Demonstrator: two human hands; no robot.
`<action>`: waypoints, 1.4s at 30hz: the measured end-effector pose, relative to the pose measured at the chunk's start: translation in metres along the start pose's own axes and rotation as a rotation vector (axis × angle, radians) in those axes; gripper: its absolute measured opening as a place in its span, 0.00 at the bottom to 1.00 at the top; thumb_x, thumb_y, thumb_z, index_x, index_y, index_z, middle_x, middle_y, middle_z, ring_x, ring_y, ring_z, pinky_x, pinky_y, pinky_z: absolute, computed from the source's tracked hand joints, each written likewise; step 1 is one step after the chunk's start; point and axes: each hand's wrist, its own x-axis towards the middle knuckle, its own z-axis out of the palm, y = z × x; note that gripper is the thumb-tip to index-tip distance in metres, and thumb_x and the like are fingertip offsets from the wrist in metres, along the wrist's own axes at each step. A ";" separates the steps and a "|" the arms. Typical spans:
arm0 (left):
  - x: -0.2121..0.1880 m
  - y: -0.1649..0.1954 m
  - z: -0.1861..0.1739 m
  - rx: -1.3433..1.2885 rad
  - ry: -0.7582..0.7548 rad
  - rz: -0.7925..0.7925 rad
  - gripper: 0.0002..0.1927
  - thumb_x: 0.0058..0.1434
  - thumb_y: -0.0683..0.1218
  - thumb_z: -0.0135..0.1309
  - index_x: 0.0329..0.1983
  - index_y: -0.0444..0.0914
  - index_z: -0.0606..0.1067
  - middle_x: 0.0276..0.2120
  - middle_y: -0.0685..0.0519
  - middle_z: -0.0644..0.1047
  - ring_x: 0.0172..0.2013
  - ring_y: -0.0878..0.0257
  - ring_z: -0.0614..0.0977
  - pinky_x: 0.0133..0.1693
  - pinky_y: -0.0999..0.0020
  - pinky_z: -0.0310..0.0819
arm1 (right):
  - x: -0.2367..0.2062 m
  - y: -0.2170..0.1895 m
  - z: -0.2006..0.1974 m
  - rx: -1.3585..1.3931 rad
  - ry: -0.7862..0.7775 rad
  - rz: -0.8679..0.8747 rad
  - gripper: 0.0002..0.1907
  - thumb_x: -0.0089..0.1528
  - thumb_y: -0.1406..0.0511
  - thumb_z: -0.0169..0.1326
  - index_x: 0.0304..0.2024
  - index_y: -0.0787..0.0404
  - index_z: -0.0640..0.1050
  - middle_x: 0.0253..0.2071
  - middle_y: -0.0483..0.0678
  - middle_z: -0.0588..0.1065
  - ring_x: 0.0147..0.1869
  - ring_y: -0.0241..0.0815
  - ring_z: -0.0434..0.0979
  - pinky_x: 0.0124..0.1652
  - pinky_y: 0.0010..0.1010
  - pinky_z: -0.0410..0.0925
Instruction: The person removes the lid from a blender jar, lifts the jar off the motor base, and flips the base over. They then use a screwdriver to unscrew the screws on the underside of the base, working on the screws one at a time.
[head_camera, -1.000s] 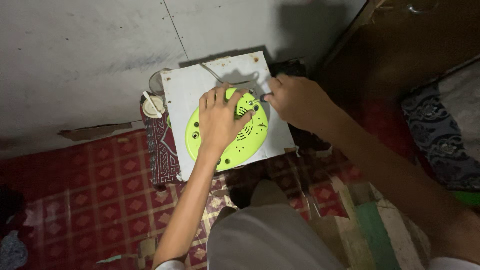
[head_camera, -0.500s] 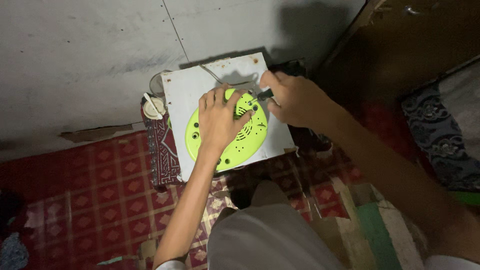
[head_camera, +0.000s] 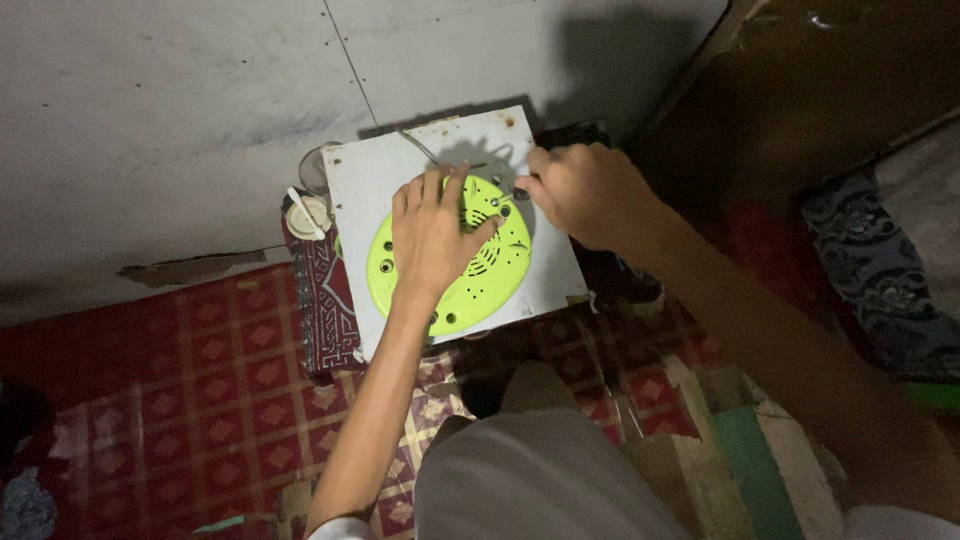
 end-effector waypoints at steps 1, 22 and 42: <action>0.000 -0.001 0.000 0.001 0.006 0.002 0.40 0.52 0.60 0.67 0.62 0.33 0.74 0.54 0.42 0.74 0.56 0.48 0.73 0.58 0.52 0.61 | 0.001 0.000 -0.001 0.000 0.054 -0.067 0.10 0.70 0.64 0.54 0.41 0.65 0.73 0.32 0.56 0.75 0.35 0.55 0.79 0.36 0.44 0.72; 0.002 0.000 0.003 -0.007 -0.007 -0.044 0.40 0.53 0.62 0.66 0.63 0.35 0.73 0.55 0.41 0.74 0.57 0.46 0.72 0.58 0.52 0.60 | 0.011 -0.002 -0.011 0.191 0.173 -0.227 0.05 0.66 0.67 0.56 0.42 0.63 0.75 0.37 0.54 0.77 0.37 0.54 0.79 0.37 0.41 0.73; 0.002 0.004 0.004 -0.003 0.007 -0.023 0.40 0.51 0.61 0.67 0.62 0.34 0.74 0.54 0.44 0.74 0.56 0.50 0.72 0.57 0.53 0.61 | 0.017 0.013 0.000 0.104 0.014 -0.075 0.09 0.66 0.62 0.58 0.39 0.63 0.78 0.33 0.53 0.77 0.37 0.54 0.79 0.40 0.42 0.72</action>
